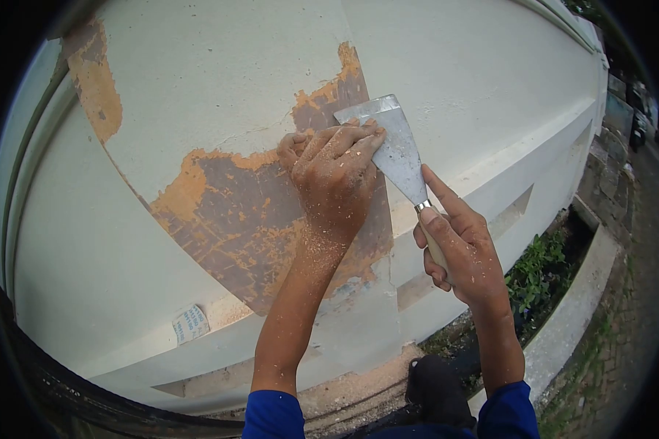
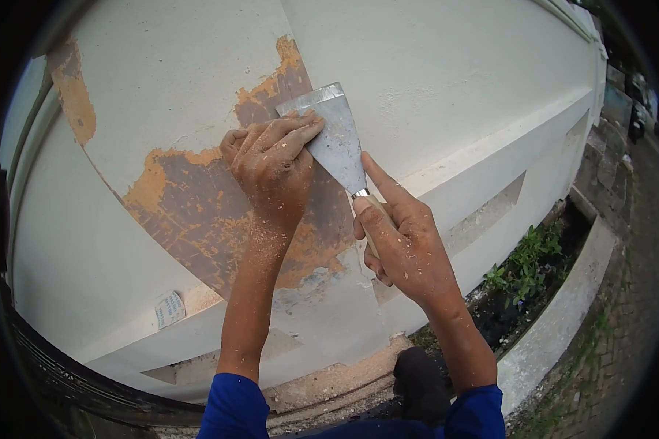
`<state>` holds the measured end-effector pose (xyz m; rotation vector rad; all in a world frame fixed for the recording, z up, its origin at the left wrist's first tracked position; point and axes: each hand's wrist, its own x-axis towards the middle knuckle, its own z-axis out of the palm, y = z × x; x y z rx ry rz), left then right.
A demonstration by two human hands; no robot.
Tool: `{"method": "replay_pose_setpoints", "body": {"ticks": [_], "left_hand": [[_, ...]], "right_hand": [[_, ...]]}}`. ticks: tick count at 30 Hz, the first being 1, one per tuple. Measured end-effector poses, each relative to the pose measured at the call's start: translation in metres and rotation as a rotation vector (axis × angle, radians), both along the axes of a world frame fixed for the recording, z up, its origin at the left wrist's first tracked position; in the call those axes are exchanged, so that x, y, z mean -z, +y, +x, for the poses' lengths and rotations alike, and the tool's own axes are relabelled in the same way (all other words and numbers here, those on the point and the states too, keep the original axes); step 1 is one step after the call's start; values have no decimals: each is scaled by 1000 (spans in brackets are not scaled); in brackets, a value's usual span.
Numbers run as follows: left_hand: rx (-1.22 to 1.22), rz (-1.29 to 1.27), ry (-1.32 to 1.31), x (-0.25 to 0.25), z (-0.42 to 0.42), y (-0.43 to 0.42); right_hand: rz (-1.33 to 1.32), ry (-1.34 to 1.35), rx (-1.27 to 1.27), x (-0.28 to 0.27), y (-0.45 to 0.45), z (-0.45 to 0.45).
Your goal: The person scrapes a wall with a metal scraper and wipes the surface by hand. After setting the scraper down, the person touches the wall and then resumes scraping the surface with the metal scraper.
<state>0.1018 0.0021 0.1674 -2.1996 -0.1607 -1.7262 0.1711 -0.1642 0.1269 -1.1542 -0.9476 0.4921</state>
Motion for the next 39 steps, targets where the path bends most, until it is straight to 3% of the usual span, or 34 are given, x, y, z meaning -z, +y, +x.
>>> {"method": "replay_pose_setpoints", "body": {"ticks": [24,36,39], "left_hand": [[45,-12,-60,3,7,2],[10,70,-101,-20,8,3],[39,14,-54,-1,5,4]], "right_hand": [[-10,9,30,0,-2,-2],[73,-8,15,-13,7,-4],[28,-11,32,2,2,-4]]}}
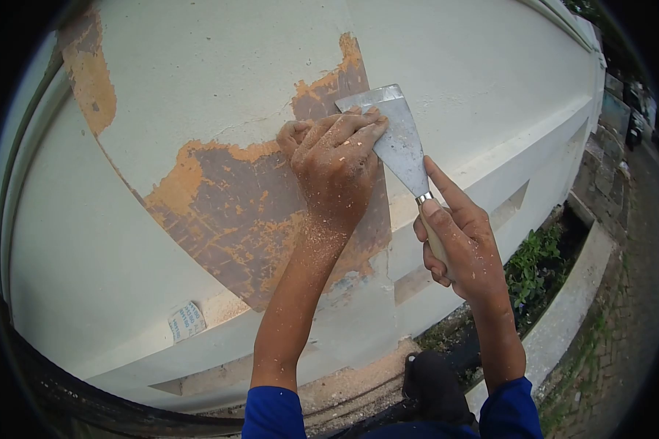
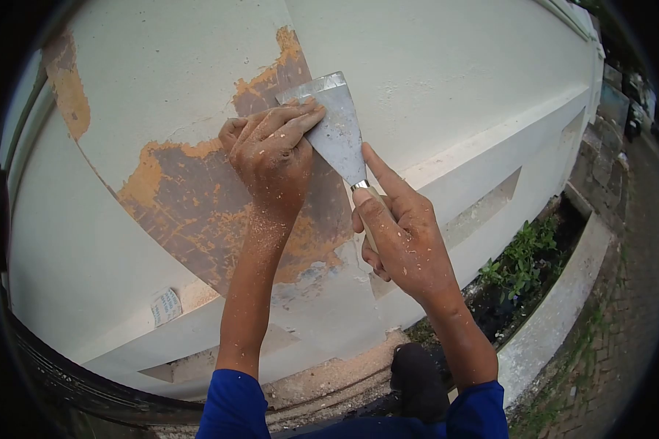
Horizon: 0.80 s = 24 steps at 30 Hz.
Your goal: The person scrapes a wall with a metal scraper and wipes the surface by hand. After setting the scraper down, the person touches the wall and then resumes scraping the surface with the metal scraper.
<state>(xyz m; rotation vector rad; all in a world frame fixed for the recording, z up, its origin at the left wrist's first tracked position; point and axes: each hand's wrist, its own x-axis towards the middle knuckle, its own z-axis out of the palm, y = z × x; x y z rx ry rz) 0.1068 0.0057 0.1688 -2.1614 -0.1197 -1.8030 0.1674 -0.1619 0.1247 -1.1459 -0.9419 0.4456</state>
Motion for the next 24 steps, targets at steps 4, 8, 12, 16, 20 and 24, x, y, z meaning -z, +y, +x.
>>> {"method": "replay_pose_setpoints", "body": {"ticks": [4,8,12,16,20,24], "left_hand": [[4,25,-27,-10,3,3],[7,13,-8,-1,1,2],[-11,42,-36,-16,2,1],[3,30,-34,-14,2,1],[0,50,-53,-17,1,5],[10,24,-34,-15,-1,1]], "right_hand": [[21,25,-8,-7,6,1],[8,23,-10,-1,2,-1],[33,6,-15,-11,8,1],[31,-5,-2,-11,5,-1],[26,-6,-19,-13,8,0],[16,-7,-15,-14,4,-1]]}}
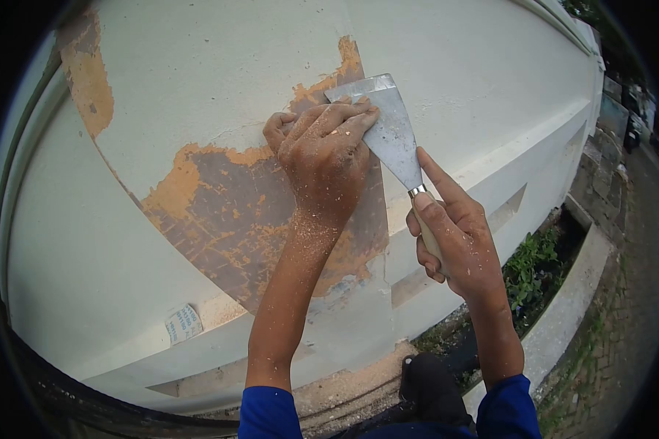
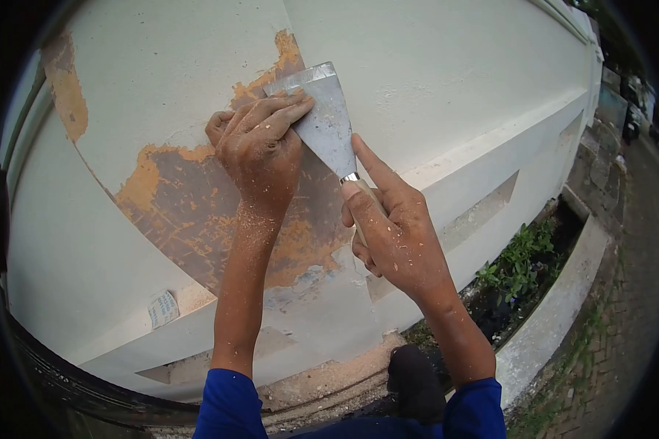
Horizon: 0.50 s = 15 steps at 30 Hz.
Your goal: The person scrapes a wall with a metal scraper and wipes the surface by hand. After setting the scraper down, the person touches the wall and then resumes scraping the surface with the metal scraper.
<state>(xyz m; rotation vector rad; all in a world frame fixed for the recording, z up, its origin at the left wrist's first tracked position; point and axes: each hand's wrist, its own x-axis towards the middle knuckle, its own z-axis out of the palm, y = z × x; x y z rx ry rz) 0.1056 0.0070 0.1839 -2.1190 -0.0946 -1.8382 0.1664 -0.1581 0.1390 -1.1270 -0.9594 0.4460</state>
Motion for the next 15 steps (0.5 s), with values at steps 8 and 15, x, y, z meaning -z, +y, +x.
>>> {"method": "replay_pose_setpoints", "body": {"ticks": [8,15], "left_hand": [[-13,-15,-10,8,-3,3],[-37,10,-38,-3,-6,0]], "right_hand": [[-12,-18,-26,3,-2,-1],[-18,8,-60,-9,-2,-3]]}}
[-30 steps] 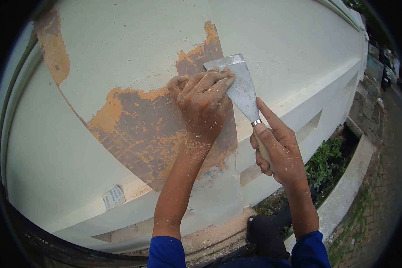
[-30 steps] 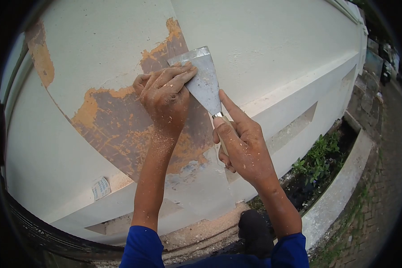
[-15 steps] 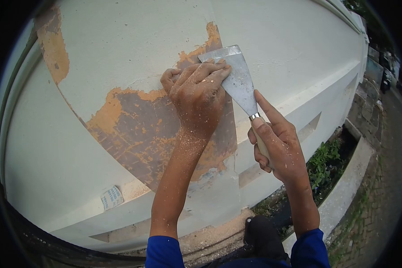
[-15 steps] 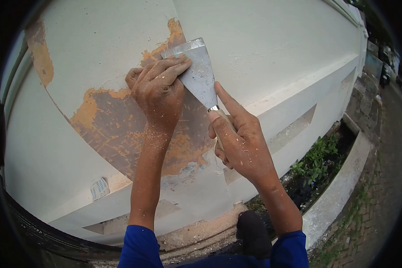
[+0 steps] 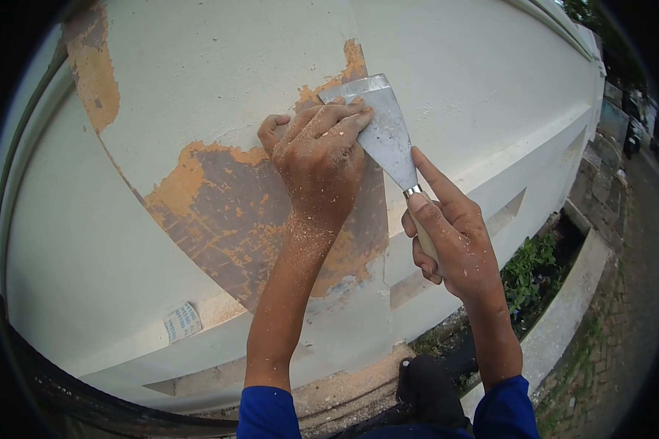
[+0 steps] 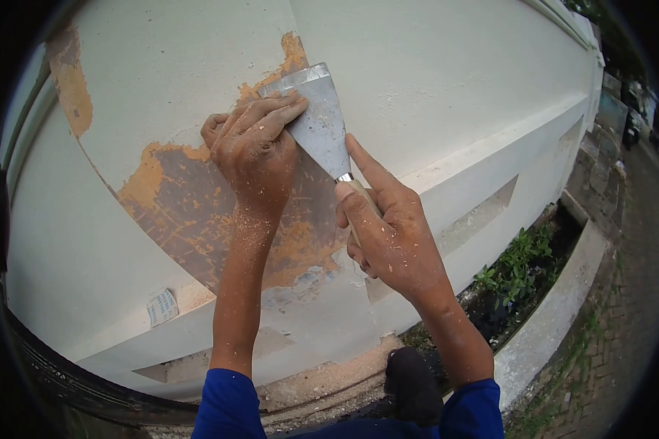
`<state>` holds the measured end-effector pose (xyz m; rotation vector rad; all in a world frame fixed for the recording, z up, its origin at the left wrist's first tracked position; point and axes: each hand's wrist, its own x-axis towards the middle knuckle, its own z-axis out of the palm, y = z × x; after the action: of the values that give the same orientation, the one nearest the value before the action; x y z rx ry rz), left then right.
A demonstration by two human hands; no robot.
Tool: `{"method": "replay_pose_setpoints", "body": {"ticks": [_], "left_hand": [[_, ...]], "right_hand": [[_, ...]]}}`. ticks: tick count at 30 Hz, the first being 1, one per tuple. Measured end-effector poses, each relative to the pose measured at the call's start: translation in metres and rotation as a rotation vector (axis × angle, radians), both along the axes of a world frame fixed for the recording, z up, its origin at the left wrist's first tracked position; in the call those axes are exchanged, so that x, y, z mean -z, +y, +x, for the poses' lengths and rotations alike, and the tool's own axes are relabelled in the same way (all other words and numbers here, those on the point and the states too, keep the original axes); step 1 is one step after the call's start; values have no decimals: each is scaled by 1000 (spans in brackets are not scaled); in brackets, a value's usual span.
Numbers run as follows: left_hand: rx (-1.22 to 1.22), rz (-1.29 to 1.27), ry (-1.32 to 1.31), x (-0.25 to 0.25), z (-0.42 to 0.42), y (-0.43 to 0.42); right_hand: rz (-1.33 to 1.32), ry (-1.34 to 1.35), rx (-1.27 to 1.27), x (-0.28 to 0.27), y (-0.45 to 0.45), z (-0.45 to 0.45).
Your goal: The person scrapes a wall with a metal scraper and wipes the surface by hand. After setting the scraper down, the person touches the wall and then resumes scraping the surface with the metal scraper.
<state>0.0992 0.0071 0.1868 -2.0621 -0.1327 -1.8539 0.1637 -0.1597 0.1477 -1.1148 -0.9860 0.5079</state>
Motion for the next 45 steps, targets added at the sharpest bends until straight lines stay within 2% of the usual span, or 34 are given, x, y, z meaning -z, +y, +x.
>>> {"method": "replay_pose_setpoints", "body": {"ticks": [3,6,12,15,18,24,27,30,35,39,45], "left_hand": [[33,-32,44,17,-2,2],[1,3,16,3,-3,1],[13,-30,61,16,-7,1],[-25,3,26,-1,-8,0],[-2,-51,43,16,-7,0],[-19,4,12,0,-8,0],[26,-63,66,15,-10,0],[17,-57,68,4,-11,-3],[8,-46,38,18,-10,0],[-39,26,-1,-2,-12,1],[25,-33,41,15,-11,3]], "right_hand": [[-20,3,-2,18,-2,1],[1,-21,-2,5,2,0],[-24,-28,4,17,-1,-2],[7,-14,-11,2,2,-4],[0,-17,-7,15,-1,-5],[-4,-30,20,4,4,-6],[-11,11,-11,17,-1,-7],[-14,-7,-15,8,-3,-4],[4,-1,-19,18,-1,-10],[58,-3,-31,9,8,-9],[-42,7,-20,16,1,-6]]}}
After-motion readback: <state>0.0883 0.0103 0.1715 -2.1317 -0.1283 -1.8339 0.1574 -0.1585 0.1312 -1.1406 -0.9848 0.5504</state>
